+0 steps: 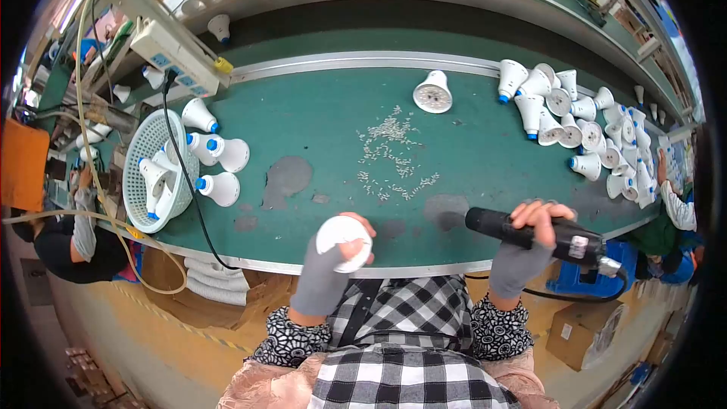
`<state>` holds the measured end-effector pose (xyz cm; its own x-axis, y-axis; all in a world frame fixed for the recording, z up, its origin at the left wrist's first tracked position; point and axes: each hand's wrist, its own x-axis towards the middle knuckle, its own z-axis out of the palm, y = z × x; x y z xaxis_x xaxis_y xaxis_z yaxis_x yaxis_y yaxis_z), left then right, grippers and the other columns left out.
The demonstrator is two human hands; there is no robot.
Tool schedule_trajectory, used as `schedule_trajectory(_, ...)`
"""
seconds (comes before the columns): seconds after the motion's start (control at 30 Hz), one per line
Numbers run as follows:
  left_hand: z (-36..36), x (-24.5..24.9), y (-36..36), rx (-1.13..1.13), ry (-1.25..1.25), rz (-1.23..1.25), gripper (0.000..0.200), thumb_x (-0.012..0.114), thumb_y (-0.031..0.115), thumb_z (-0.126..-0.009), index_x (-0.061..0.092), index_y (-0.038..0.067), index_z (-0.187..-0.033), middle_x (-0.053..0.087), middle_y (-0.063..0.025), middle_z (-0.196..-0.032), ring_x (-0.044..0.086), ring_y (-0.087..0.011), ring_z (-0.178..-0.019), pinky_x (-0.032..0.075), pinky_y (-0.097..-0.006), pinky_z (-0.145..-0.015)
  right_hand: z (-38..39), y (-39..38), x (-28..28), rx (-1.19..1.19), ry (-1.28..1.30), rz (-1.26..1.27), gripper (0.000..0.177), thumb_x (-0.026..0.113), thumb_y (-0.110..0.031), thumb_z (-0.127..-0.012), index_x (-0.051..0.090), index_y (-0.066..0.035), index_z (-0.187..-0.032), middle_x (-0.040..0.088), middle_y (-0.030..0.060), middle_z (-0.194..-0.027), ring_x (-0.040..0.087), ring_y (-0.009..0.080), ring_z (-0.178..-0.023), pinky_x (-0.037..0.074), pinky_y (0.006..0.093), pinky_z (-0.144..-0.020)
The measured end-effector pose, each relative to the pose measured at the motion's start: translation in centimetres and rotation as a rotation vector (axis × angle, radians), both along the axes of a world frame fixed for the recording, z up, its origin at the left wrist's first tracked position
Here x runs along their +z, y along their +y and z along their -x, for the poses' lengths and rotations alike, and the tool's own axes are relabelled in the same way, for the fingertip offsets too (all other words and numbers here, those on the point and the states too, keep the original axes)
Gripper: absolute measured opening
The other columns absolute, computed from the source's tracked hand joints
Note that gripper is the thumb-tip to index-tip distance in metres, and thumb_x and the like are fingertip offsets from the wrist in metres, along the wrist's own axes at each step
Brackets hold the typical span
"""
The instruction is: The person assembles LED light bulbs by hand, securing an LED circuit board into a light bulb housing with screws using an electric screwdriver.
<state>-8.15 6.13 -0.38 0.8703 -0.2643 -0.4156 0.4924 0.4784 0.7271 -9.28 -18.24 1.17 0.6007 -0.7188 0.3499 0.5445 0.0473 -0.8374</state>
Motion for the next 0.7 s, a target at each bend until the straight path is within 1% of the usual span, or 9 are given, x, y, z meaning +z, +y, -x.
schedule_trajectory(0.03,0.1,-0.3,-0.1,-0.053,-0.017,-0.074,0.033,0.068,0.018,-0.076,0.06,0.003,-0.105,0.062,-0.0048,-0.093,0.058,-0.0122,-0.083,0.048,-0.0261,-0.072,-0.6,0.0,0.2,0.063,-0.069,-0.103,0.017,0.056,-0.009,-0.085,0.046,-0.006,-0.099,0.046,0.0033,-0.074,0.05,0.0145,-0.065,0.044,0.0331,-0.069)
schedule_trajectory(0.07,0.2,0.0,-0.4,-0.082,0.008,-0.149,0.031,0.069,0.019,-0.076,0.062,0.005,-0.103,0.062,-0.0022,-0.091,0.058,-0.0101,-0.082,0.047,-0.024,-0.073,-1.5,0.5,0.5,0.094,-0.101,-0.149,0.017,0.056,-0.011,-0.086,0.046,-0.007,-0.099,0.046,0.003,-0.074,0.05,0.0145,-0.066,0.043,0.0331,-0.07)
schedule_trajectory(0.1,0.0,-0.1,-0.2,-0.154,-0.032,-0.22,0.036,0.068,0.019,-0.073,0.06,0.003,-0.105,0.062,-0.0064,-0.098,0.059,-0.0118,-0.084,0.049,-0.0247,-0.074,-2.6,1.3,0.7,0.124,-0.138,-0.198,0.016,0.056,-0.012,-0.087,0.046,-0.007,-0.099,0.046,0.0028,-0.074,0.05,0.0144,-0.067,0.043,0.0331,-0.072)
schedule_trajectory(0.13,-0.1,0.0,-0.2,-0.185,-0.042,-0.224,0.035,0.068,0.018,-0.074,0.06,0.003,-0.105,0.062,-0.0054,-0.097,0.059,-0.0108,-0.084,0.049,-0.0237,-0.074,-3.8,2.1,0.8,0.127,-0.128,-0.214,0.016,0.056,-0.013,-0.087,0.046,-0.007,-0.099,0.046,0.0031,-0.074,0.05,0.0149,-0.067,0.042,0.0334,-0.071)
schedule_trajectory(0.27,0.1,-0.3,0.3,-0.265,-0.102,-0.248,0.033,0.07,0.016,-0.078,0.06,0.004,-0.107,0.062,-0.003,-0.095,0.059,-0.0086,-0.085,0.048,-0.0233,-0.074,-6.8,4.6,-0.4,0.153,-0.045,-0.16,0.016,0.055,-0.015,-0.088,0.047,-0.006,-0.099,0.049,0.0051,-0.072,0.051,0.0164,-0.068,0.043,0.0342,-0.072)
schedule_trajectory(0.37,-0.1,-1.3,1.0,-0.28,-0.132,-0.261,0.031,0.07,0.014,-0.079,0.06,0.004,-0.107,0.062,-0.0028,-0.095,0.058,-0.008,-0.085,0.048,-0.023,-0.074,-7.6,5.9,-1.2,0.188,0.027,-0.163,0.017,0.055,-0.015,-0.089,0.047,-0.005,-0.1,0.049,0.0063,-0.07,0.051,0.0166,-0.068,0.043,0.0344,-0.073)
schedule_trajectory(0.4,-0.2,-1.8,1.3,-0.288,-0.138,-0.269,0.034,0.072,0.02,-0.081,0.06,0.006,-0.11,0.065,-0.0027,-0.095,0.061,-0.0091,-0.087,0.05,-0.0246,-0.076,-7.8,6.1,-1.5,0.191,0.038,-0.159,0.017,0.055,-0.015,-0.089,0.047,-0.004,-0.1,0.049,0.0065,-0.07,0.051,0.0167,-0.068,0.044,0.0343,-0.073)
schedule_trajectory(0.5,-0.7,-1.8,1.8,-0.25,-0.04,-0.213,0.031,0.071,0.014,-0.08,0.06,0.004,-0.108,0.062,-0.0025,-0.094,0.058,-0.0075,-0.085,0.048,-0.0223,-0.073,-8.0,6.6,-2.1,0.186,0.067,-0.143,0.018,0.055,-0.016,-0.089,0.047,-0.004,-0.1,0.049,0.0068,-0.07,0.051,0.0168,-0.068,0.044,0.0341,-0.073)
schedule_trajectory(0.7,-1.2,-1.7,2.1,-0.251,-0.057,-0.226,0.031,0.071,0.014,-0.08,0.06,0.005,-0.108,0.061,-0.0021,-0.094,0.058,-0.0071,-0.084,0.048,-0.022,-0.073,-8.1,6.4,-2.3,0.138,0.06,-0.122,0.017,0.055,-0.015,-0.089,0.047,-0.003,-0.098,0.048,0.0057,-0.07,0.051,0.0165,-0.067,0.044,0.034,-0.073)
